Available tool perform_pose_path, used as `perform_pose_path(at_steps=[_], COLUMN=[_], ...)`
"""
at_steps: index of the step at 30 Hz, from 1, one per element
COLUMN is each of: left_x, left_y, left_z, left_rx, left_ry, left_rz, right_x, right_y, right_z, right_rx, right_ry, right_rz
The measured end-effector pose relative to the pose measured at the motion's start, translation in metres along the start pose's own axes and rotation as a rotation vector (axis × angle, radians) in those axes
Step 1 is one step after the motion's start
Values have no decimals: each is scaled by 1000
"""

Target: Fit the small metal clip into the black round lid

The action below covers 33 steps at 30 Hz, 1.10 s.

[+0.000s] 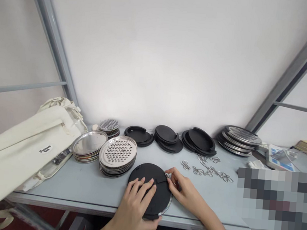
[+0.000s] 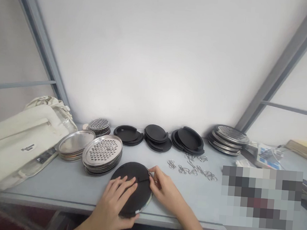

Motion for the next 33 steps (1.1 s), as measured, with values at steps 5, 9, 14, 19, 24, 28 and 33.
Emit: perform_pose_path(at_steps=[5, 9, 14, 19, 24, 28, 33], left_x=[0, 1, 1, 2, 2, 0, -1], left_y=[-1, -1, -1, -2, -2, 0, 1], left_z=[0, 0, 0, 0, 0, 0, 0], left_rx=[-9, -11, -11, -9, -18, -22, -29], left_ry=[-1, -5, -3, 3, 1, -5, -8], left_rz=[-7, 5, 4, 2, 5, 15, 18], right_x=[-1, 0, 1, 0, 0, 0, 0], right_y=[-1, -1, -1, -1, 0, 0, -1], right_z=[2, 2, 3, 3, 1, -1, -1], right_rx=[9, 16, 38, 37, 42, 40, 47], right_ry=[6, 3, 7, 9, 3, 1, 10], right_rz=[-4, 0, 11, 0, -7, -3, 1])
Point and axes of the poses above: each hand's wrist, its own x-axis towards the middle knuckle, its own y-axis out of the palm, z = x × y, the point moved 3 cm from there along x, towards the middle knuckle, and after that the axes turned 1 degree about x, right-handed, at the moved point
